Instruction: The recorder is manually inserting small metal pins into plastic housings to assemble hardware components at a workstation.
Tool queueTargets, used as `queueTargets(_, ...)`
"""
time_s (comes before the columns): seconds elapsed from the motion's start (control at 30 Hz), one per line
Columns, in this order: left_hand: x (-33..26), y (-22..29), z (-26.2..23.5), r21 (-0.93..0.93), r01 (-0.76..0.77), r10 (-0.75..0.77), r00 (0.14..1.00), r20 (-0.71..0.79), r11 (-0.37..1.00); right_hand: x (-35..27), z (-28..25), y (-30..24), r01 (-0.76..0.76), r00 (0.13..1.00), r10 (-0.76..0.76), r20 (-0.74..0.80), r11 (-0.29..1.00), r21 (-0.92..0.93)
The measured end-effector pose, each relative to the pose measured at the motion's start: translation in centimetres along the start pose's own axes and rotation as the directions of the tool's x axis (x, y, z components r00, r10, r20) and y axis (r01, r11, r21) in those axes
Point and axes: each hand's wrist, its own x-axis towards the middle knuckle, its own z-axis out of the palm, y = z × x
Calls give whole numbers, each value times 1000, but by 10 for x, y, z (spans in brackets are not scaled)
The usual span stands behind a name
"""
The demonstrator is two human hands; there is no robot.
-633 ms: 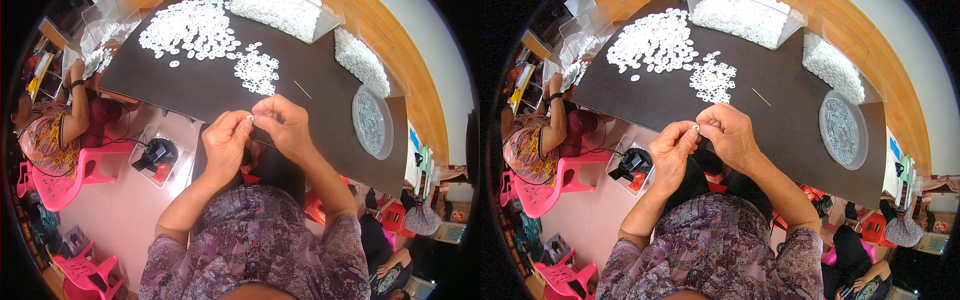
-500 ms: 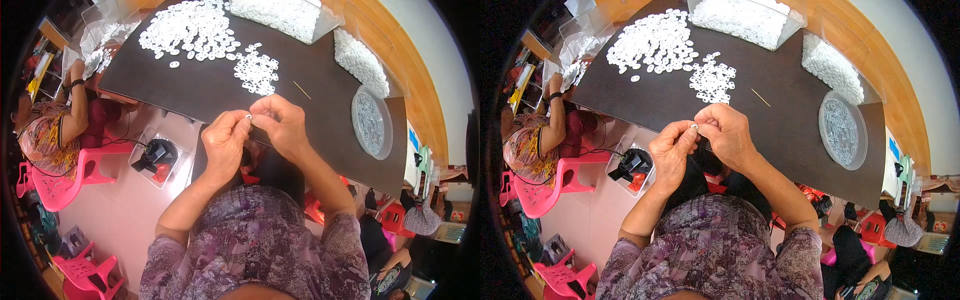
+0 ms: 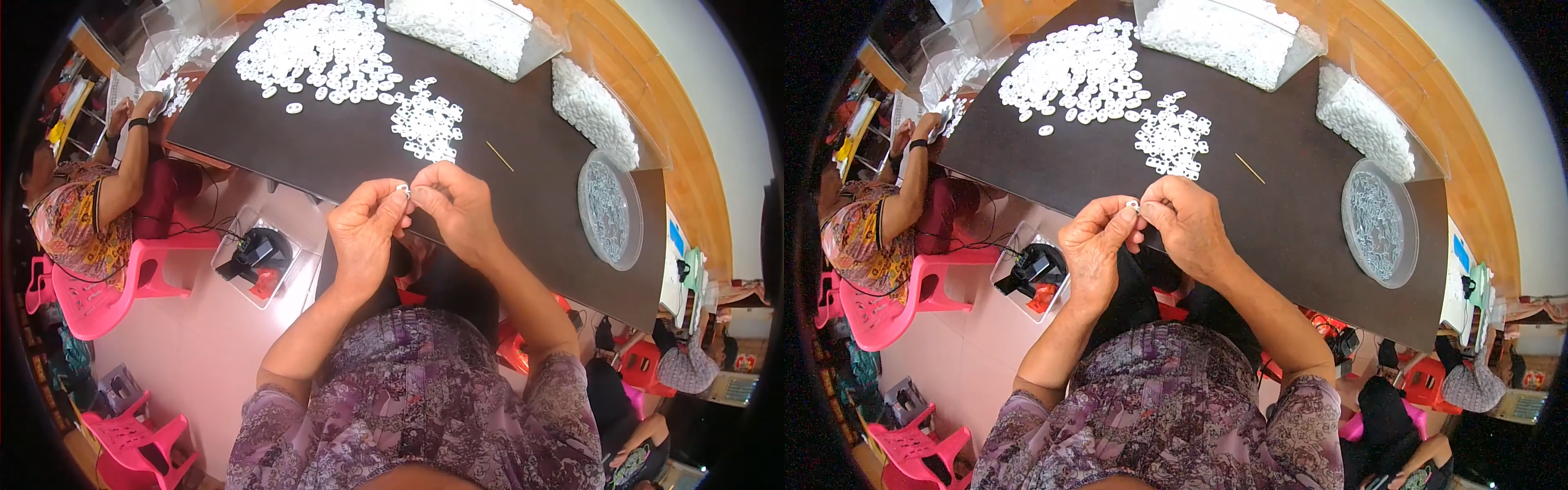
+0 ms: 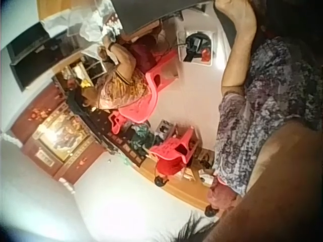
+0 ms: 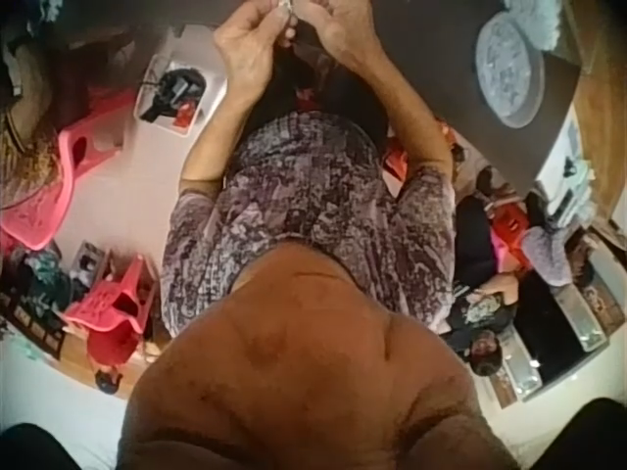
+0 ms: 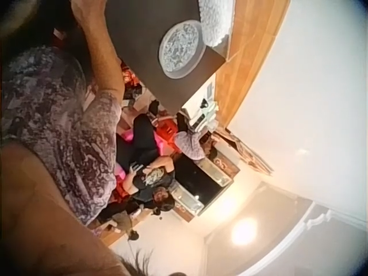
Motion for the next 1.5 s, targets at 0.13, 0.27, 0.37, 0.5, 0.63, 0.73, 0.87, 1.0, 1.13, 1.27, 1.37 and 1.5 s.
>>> queueTargets(0.13, -1, -1, 0, 20, -31, 31, 999, 11, 999, 2, 6, 8, 38, 999, -38, -28, 999, 17)
queueTargets(0.27, 0, -1, -3, 69, -64, 63, 998, 29, 996, 5, 6, 7, 95, 995, -95, 4, 987, -128)
queueTargets(0.37, 2, 0, -4, 23, -17, 17, 1000, 8, 1000, 8, 8, 4, 135, 991, -136, 2, 980, -147)
queueTargets(0.5, 11, -1, -14, -124, 12, -15, 1000, -17, 992, 25, 5, -11, 204, 979, -197, 55, 947, -249)
queueTargets(0.63, 19, 3, -20, -185, -9, -7, 996, -85, 983, 70, -8, 0, 343, 916, -400, -36, 825, -449)
queueTargets(0.73, 23, 8, -23, -195, -2, -18, 995, -99, 981, 106, -3, 24, 344, 874, -486, 20, 587, -733)
queueTargets(0.87, 23, 11, -26, -232, 26, -57, 990, -127, 972, 128, 10, 34, 352, 878, -459, 139, 419, -837)
queueTargets(1.0, 24, 11, -32, -210, 23, -50, 991, -128, 977, 135, 14, 40, 397, 868, -449, 214, 366, -842)
queueTargets(1.13, 24, 10, -34, -208, 4, -34, 989, -141, 978, 129, 13, 34, 451, 822, -523, 225, 358, -817)
queueTargets(1.27, 22, 14, -33, -227, 28, -58, 990, -130, 973, 97, 10, 9, 254, 966, -252, 52, 908, -332)
queueTargets(1.37, 21, 16, -29, -234, 57, -88, 989, -121, 970, 75, 2, -2, -74, 992, 66, 112, 995, 73)
queueTargets(1.5, 17, 19, -20, -227, 80, -101, 991, -86, 971, 52, -11, 1, -272, 959, 224, 174, 899, 342)
